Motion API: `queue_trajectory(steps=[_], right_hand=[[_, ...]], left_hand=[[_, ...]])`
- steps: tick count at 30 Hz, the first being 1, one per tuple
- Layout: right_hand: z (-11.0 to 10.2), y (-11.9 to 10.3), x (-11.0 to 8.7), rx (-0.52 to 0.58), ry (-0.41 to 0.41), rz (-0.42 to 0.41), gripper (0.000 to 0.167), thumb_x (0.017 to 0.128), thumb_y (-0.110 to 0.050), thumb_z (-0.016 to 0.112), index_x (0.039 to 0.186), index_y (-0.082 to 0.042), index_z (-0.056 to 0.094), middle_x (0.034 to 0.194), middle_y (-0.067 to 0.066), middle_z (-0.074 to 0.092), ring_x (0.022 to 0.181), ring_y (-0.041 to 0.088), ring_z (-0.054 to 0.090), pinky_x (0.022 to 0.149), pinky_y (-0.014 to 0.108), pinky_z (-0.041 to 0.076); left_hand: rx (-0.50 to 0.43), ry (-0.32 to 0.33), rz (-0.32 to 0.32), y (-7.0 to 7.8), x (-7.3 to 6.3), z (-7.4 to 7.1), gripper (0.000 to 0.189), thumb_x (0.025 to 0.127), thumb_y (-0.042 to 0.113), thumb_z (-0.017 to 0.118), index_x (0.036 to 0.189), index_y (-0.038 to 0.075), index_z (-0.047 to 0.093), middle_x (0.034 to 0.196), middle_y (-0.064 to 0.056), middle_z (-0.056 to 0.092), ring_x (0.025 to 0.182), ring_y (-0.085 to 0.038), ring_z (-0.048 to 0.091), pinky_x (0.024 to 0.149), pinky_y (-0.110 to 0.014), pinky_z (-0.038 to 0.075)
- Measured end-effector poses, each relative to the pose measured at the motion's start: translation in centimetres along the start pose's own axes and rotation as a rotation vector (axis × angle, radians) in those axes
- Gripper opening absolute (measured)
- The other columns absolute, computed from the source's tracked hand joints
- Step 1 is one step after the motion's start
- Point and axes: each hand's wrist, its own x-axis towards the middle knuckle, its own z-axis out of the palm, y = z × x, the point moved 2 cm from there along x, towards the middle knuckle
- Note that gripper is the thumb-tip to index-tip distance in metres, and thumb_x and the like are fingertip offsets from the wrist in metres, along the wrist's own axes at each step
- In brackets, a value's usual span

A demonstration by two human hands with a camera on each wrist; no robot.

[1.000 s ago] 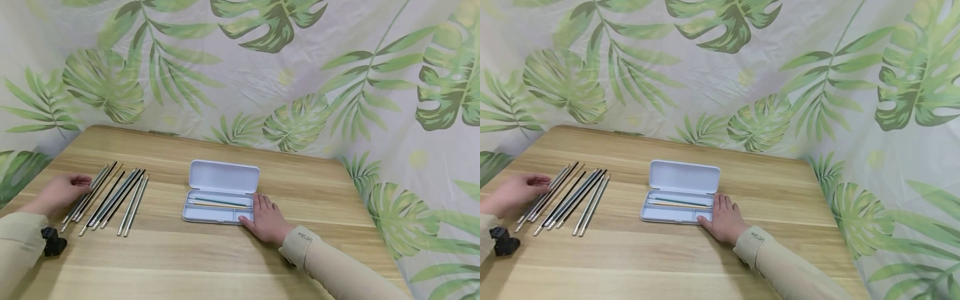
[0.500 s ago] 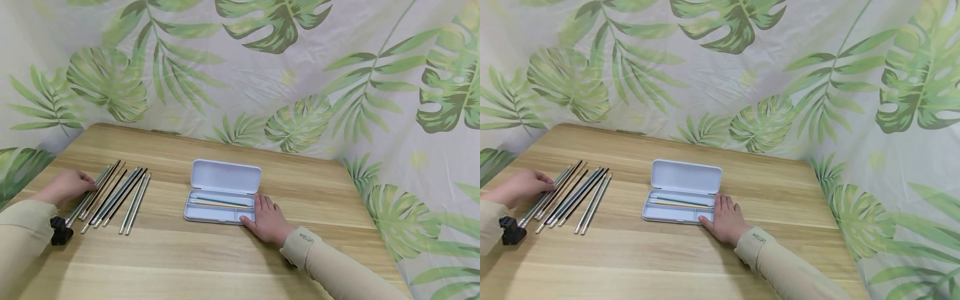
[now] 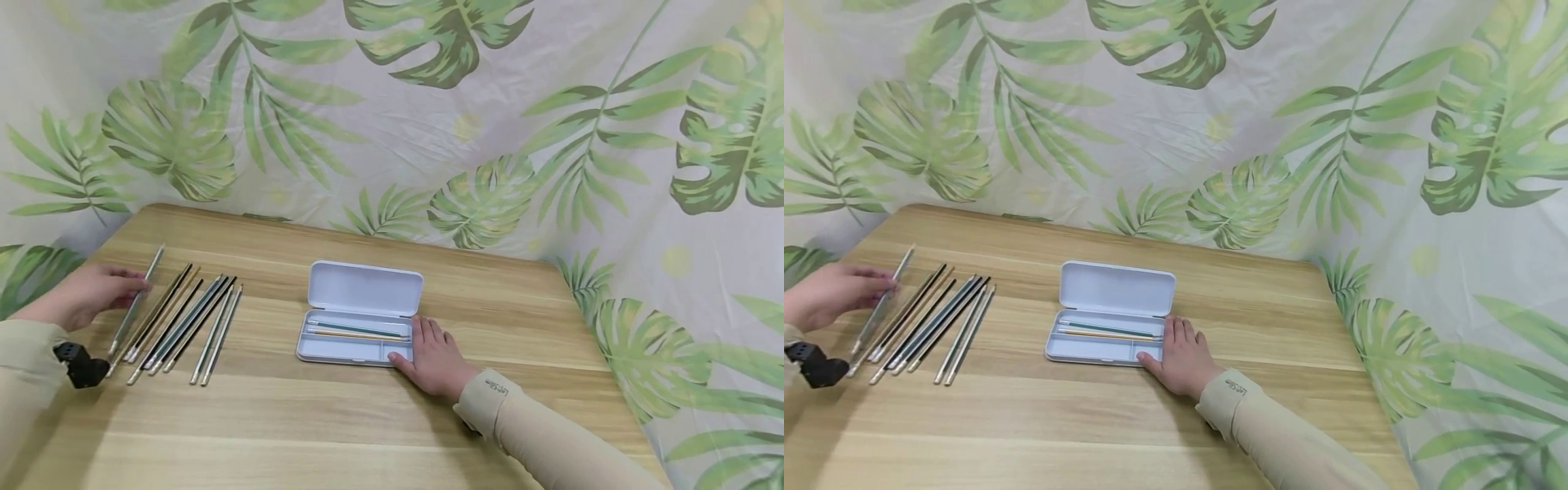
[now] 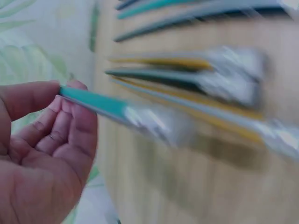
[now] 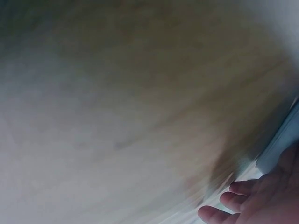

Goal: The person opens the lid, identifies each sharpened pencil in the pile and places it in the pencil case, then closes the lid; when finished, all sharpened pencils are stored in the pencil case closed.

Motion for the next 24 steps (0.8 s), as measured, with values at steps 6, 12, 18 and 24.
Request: queue_trajectory(steps=[6,12,18,24], right_hand=[[0.0,0.2,0.0,0.004,0.007,0.0,0.096,0.104,-0.069,0.033,0.161,0.006,0.016,0.163,0.028,0.025,0.151,0.043,0.024,0.116,0.063,0.028],[0.1,0.1,0.2,-0.007,0.004,-0.005,0.095,0.104,-0.068,0.034,0.161,0.006,0.016,0.163,0.029,0.026,0.15,0.043,0.025,0.116,0.063,0.028],[-0.1,-0.1,0.1,-0.027,-0.005,-0.001,0.095,0.104,-0.067,0.034,0.161,0.006,0.016,0.163,0.029,0.026,0.151,0.042,0.025,0.116,0.062,0.028],[-0.6,-0.3,-0.2,-0.007,-0.02,0.003,0.093,0.105,-0.064,0.038,0.16,0.007,0.018,0.163,0.028,0.025,0.151,0.043,0.024,0.117,0.062,0.026]], left_hand=[[-0.583,-0.112,0.14,3.2,1.1,2.2,0.033,0.11,0.0,0.042,0.1,0.012,0.072,0.098,-0.002,0.076,0.093,-0.012,0.073,0.081,-0.025,0.059],[-0.819,-0.251,0.257,6.6,2.4,5.8,0.034,0.108,-0.007,0.038,0.106,0.002,0.07,0.105,-0.015,0.074,0.1,-0.021,0.073,0.088,-0.031,0.058],[-0.733,-0.274,0.27,10.7,3.4,9.3,0.028,0.109,-0.003,0.043,0.107,0.004,0.069,0.106,-0.013,0.075,0.101,-0.019,0.073,0.088,-0.03,0.058],[-0.452,-0.265,0.233,14.1,4.6,12.2,0.03,0.11,0.003,0.043,0.134,-0.015,0.049,0.107,-0.002,0.075,0.102,-0.011,0.071,0.091,-0.028,0.056]])
